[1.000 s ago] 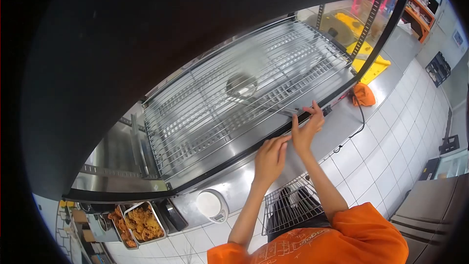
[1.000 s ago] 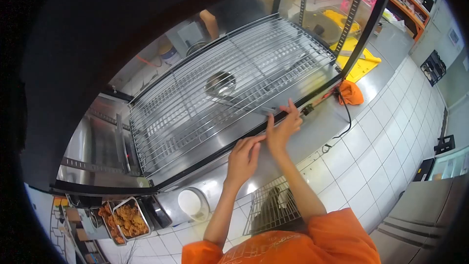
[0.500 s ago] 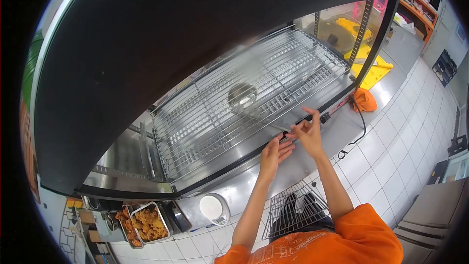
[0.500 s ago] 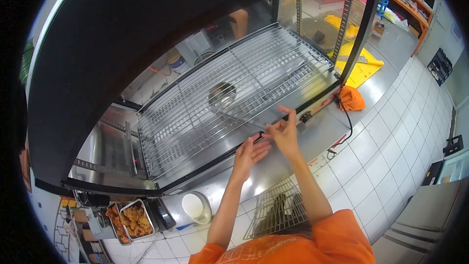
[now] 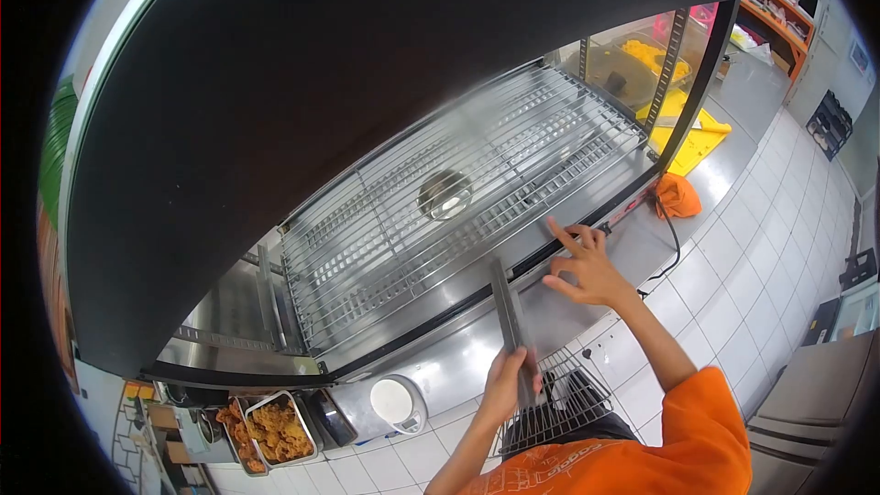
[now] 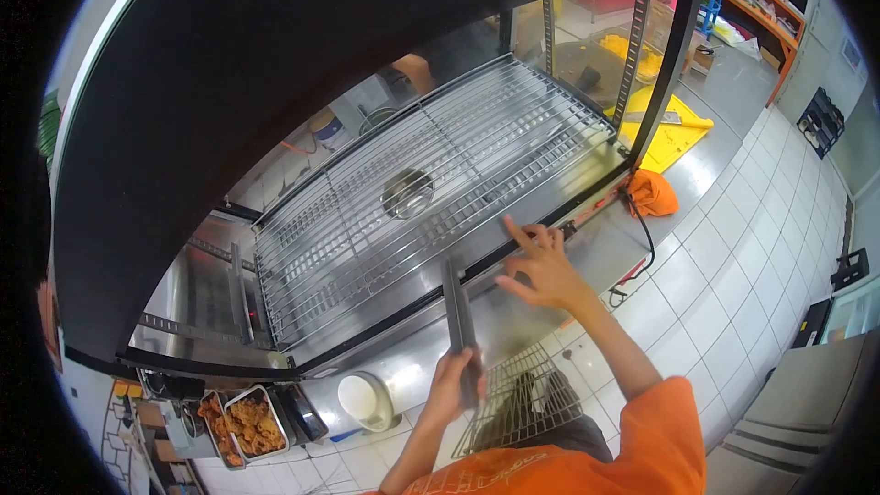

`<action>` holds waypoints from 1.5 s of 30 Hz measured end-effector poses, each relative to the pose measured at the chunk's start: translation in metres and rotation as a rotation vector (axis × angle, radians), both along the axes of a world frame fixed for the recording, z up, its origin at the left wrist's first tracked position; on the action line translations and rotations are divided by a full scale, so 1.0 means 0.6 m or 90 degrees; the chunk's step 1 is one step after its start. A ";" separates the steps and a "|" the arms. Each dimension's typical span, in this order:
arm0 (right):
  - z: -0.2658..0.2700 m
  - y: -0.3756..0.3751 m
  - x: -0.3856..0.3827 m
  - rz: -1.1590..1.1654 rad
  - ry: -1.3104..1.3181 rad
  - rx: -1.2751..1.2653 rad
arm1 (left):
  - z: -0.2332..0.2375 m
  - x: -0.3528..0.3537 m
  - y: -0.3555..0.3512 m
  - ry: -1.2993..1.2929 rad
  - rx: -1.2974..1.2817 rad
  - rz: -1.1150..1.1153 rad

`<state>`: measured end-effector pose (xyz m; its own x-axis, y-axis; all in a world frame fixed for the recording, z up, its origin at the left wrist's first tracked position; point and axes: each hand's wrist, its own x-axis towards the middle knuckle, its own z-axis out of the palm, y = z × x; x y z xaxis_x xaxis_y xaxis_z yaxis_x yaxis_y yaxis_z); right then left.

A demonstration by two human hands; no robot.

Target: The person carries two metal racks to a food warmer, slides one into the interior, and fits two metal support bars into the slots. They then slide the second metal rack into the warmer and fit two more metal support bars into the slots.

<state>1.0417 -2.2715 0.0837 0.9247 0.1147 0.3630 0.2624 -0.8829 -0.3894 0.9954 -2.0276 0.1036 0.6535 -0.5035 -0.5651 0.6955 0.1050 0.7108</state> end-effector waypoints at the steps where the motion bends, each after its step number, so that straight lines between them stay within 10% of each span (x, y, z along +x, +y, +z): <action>1: -0.006 0.007 0.017 0.003 0.022 -0.015 | 0.013 -0.006 0.020 0.009 -0.002 -0.009; 29: -0.001 -0.005 0.093 0.099 0.245 0.085 | 0.078 0.018 0.161 -0.092 0.162 0.099; 38: -0.040 -0.018 0.114 0.088 0.085 -0.113 | 0.074 0.020 0.163 -0.081 0.144 0.118; 45: -0.038 -0.027 0.063 0.048 0.010 0.022 | 0.065 0.030 0.161 -0.101 0.124 0.134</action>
<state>1.0794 -2.2880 0.0611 0.9194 0.1715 0.3538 0.3209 -0.8473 -0.4233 1.0136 -1.9308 0.1429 0.8191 -0.2406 -0.5207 0.5523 0.0857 0.8292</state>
